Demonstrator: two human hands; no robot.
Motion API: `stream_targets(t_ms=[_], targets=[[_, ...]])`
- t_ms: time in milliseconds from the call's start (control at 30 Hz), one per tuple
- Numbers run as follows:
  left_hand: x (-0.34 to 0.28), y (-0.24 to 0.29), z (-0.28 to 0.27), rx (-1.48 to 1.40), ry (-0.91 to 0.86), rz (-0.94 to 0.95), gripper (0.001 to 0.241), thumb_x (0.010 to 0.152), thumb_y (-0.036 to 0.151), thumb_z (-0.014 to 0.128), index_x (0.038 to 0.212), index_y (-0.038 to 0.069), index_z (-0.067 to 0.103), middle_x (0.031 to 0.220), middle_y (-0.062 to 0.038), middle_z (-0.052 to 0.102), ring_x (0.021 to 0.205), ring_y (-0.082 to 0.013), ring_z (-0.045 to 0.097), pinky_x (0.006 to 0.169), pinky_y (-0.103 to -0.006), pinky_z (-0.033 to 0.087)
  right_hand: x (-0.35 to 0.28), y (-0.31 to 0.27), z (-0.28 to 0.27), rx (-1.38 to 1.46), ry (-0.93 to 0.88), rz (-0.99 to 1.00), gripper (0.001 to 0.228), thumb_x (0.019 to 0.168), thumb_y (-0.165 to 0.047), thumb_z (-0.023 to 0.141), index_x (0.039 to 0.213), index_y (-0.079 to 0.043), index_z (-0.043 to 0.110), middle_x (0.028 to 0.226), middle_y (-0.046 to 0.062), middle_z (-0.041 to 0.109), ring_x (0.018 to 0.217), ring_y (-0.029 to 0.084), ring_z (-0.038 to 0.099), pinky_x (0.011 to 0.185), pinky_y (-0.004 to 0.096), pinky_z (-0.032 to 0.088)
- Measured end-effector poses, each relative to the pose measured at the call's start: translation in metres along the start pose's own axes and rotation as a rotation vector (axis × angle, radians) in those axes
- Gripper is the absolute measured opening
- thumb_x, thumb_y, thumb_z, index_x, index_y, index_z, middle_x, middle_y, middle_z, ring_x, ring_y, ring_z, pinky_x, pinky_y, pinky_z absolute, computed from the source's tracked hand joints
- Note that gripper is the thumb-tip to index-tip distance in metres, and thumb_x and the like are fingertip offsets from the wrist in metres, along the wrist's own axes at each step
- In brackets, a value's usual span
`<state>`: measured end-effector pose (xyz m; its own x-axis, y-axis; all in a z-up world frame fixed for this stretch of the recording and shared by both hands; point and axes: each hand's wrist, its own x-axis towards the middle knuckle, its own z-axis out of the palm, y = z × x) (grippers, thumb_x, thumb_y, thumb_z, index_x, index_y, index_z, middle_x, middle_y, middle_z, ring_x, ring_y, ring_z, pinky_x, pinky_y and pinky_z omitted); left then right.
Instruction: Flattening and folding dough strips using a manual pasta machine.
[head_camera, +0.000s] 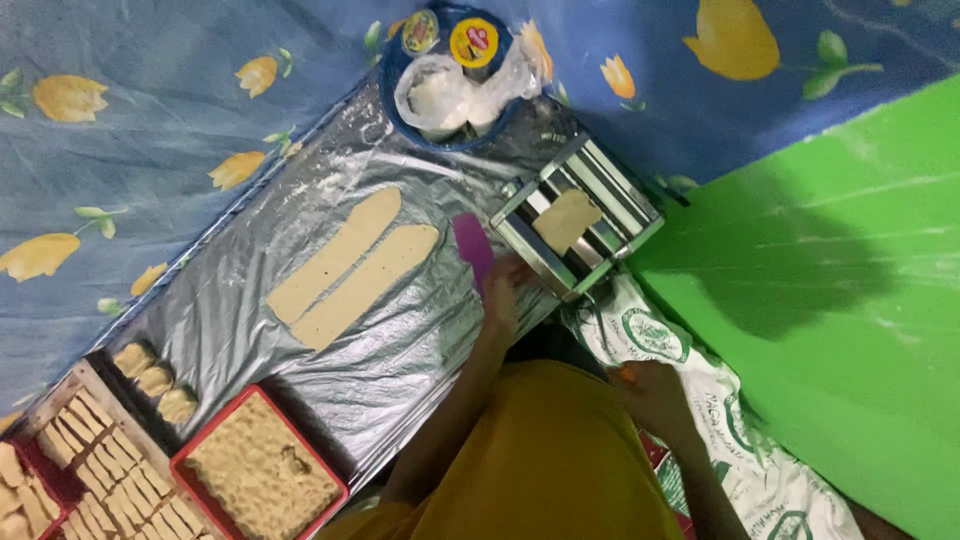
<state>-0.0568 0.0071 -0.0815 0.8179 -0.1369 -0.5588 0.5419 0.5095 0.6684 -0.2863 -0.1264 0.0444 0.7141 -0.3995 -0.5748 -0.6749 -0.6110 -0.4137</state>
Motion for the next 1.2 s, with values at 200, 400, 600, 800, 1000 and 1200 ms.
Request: stream_targets(t_ms=[200, 400, 600, 800, 1000, 1200], targets=[[0.014, -0.018, 0.012, -0.177, -0.229, -0.471, 0.032, 0.103, 0.039, 0.052, 0.108, 0.015, 0.072, 0.091, -0.003, 0.065, 0.076, -0.0199, 0.06, 0.077, -0.0403, 0.047, 0.05, 0.068, -0.012, -0.032, 0.265, -0.017, 0.035, 0.075, -0.044, 0.068, 0.066, -0.011, 0.067, 0.065, 0.017, 0.067, 0.08, 0.042, 0.071, 0.075, 0.056, 0.055], [0.025, -0.037, 0.008, -0.49, -0.245, -0.538, 0.032, 0.1, 0.029, 0.06, 0.118, 0.006, 0.072, 0.117, -0.017, 0.073, 0.102, -0.0336, 0.07, 0.094, -0.0482, 0.052, 0.115, 0.094, -0.025, -0.105, 0.49, -0.182, 0.045, 0.083, -0.034, 0.074, 0.052, -0.01, 0.051, 0.054, 0.016, 0.058, 0.067, 0.041, 0.067, 0.066, 0.049, 0.054], [-0.012, 0.002, 0.038, -0.297, -0.187, -0.338, 0.027, 0.098, 0.038, 0.067, 0.111, 0.015, 0.074, 0.104, -0.006, 0.076, 0.091, -0.0227, 0.074, 0.084, -0.0411, 0.061, 0.173, 0.132, 0.028, -0.292, 0.283, -0.258, 0.044, 0.085, -0.033, 0.054, 0.05, -0.006, 0.052, 0.046, 0.014, 0.054, 0.058, 0.041, 0.066, 0.06, 0.051, 0.053], [-0.002, -0.007, 0.033, -0.261, -0.063, -0.199, 0.02, 0.103, 0.032, 0.064, 0.111, 0.016, 0.074, 0.105, -0.009, 0.077, 0.093, -0.0263, 0.075, 0.084, -0.042, 0.062, 0.203, 0.161, 0.12, -0.662, 0.523, -0.816, 0.032, 0.085, -0.015, 0.06, 0.053, -0.02, 0.057, 0.049, 0.001, 0.059, 0.059, 0.033, 0.069, 0.051, 0.043, 0.052], [0.014, -0.048, -0.001, -0.255, 0.128, -0.088, 0.034, 0.094, 0.043, 0.076, 0.114, 0.015, 0.075, 0.103, -0.008, 0.076, 0.1, -0.0264, 0.073, 0.098, -0.0465, 0.054, 0.124, 0.065, 0.137, 0.113, -0.302, 0.152, 0.063, 0.082, -0.065, 0.066, 0.073, -0.003, 0.077, 0.074, 0.017, 0.075, 0.089, 0.042, 0.074, 0.076, 0.05, 0.056], [-0.028, -0.01, 0.013, -0.234, 0.239, 0.016, 0.033, 0.095, 0.042, 0.075, 0.113, 0.014, 0.075, 0.102, -0.008, 0.076, 0.095, -0.0218, 0.074, 0.095, -0.0435, 0.056, 0.073, 0.038, 0.112, 0.206, -0.442, 0.081, 0.048, 0.081, -0.058, 0.072, 0.06, -0.015, 0.065, 0.061, 0.008, 0.067, 0.074, 0.03, 0.072, 0.07, 0.04, 0.053]])
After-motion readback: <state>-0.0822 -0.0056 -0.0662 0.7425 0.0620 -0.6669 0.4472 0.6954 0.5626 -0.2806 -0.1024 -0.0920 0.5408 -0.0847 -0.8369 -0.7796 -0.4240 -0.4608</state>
